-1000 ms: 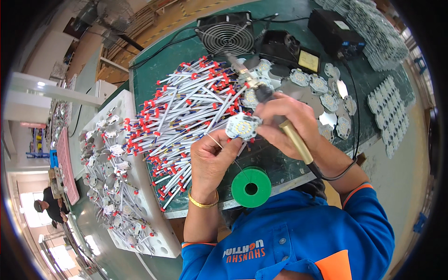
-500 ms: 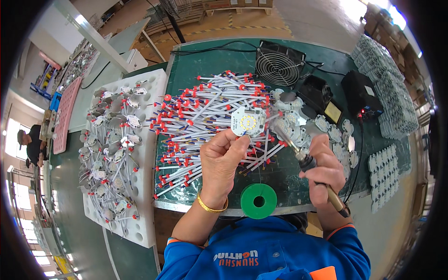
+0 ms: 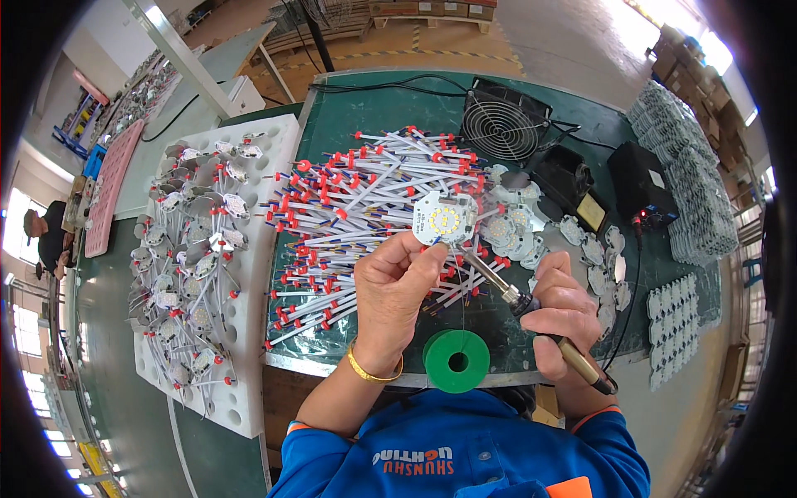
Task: The person solders wires onto LED circuit boards using a soldering iron, moves a tray of assembled LED boards across the table, and solders more wires to LED circuit boards.
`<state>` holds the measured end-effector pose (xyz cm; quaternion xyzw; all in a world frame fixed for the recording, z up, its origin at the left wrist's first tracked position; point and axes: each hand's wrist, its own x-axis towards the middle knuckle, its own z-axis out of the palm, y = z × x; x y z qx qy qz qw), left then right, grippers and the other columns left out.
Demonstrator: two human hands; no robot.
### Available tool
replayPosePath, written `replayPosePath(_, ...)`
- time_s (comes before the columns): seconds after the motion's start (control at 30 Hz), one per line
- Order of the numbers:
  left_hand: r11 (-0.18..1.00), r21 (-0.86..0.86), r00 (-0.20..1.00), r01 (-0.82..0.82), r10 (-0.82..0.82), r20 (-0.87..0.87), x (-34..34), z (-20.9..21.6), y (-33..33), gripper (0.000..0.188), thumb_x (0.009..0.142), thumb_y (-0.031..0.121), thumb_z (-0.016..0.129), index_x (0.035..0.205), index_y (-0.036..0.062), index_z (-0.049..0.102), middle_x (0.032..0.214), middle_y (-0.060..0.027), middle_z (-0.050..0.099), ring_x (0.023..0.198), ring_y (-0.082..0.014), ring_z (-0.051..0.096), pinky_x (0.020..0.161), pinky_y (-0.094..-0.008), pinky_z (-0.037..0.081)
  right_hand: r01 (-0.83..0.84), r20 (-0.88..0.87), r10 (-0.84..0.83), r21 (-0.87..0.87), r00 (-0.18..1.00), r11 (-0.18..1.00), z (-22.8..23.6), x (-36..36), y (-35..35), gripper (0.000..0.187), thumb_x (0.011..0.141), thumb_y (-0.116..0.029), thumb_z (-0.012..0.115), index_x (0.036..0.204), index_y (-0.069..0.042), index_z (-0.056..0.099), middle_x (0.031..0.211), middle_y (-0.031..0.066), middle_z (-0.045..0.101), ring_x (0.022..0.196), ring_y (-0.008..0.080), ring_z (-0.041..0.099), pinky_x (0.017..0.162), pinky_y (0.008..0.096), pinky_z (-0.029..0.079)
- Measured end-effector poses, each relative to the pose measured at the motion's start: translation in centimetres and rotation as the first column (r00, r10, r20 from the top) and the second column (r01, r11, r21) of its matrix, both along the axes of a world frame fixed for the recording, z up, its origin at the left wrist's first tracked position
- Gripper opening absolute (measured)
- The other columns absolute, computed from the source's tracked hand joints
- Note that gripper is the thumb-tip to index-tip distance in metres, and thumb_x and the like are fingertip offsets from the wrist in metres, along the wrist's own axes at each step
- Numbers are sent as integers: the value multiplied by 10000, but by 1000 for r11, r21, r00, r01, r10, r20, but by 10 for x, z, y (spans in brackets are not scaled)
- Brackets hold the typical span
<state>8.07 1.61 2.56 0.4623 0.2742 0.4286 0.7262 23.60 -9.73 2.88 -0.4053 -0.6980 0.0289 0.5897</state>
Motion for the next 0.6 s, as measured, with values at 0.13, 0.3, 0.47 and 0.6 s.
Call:
replayPosePath(0.13,1000,14,1000,12,-12,4,-2,-4,1,39,793,52,626,781,15,620,586,50,517,521,7,427,481,-148,321,-4,-1,4,-6,1000,1000,-2,-2,1,245,647,-101,548,878,-61,618,560,6,464,496,171,424,613,354,351)
replayPosePath(0.3,1000,10,1000,11,-11,-1,-1,-2,0,42,795,54,627,793,13,622,592,54,513,527,7,423,482,-148,321,10,-3,-10,-2,1000,1000,-2,-3,3,231,644,-100,547,859,-41,609,558,12,472,485,171,431,601,350,357)
replayPosePath(0.47,1000,26,1000,-6,6,5,-1,-6,1,40,796,53,625,797,13,621,599,65,491,530,8,399,484,-151,311,24,-4,-25,-21,1000,999,-1,-3,3,220,651,-95,534,850,-29,598,555,22,480,471,174,434,587,348,362)
replayPosePath(0.6,999,14,999,-34,34,1,0,-8,0,40,795,49,625,808,11,625,606,63,491,534,8,396,483,-152,305,43,26,-42,-18,999,999,-3,-2,3,226,647,-88,529,856,-31,592,551,27,480,470,175,443,574,344,365)
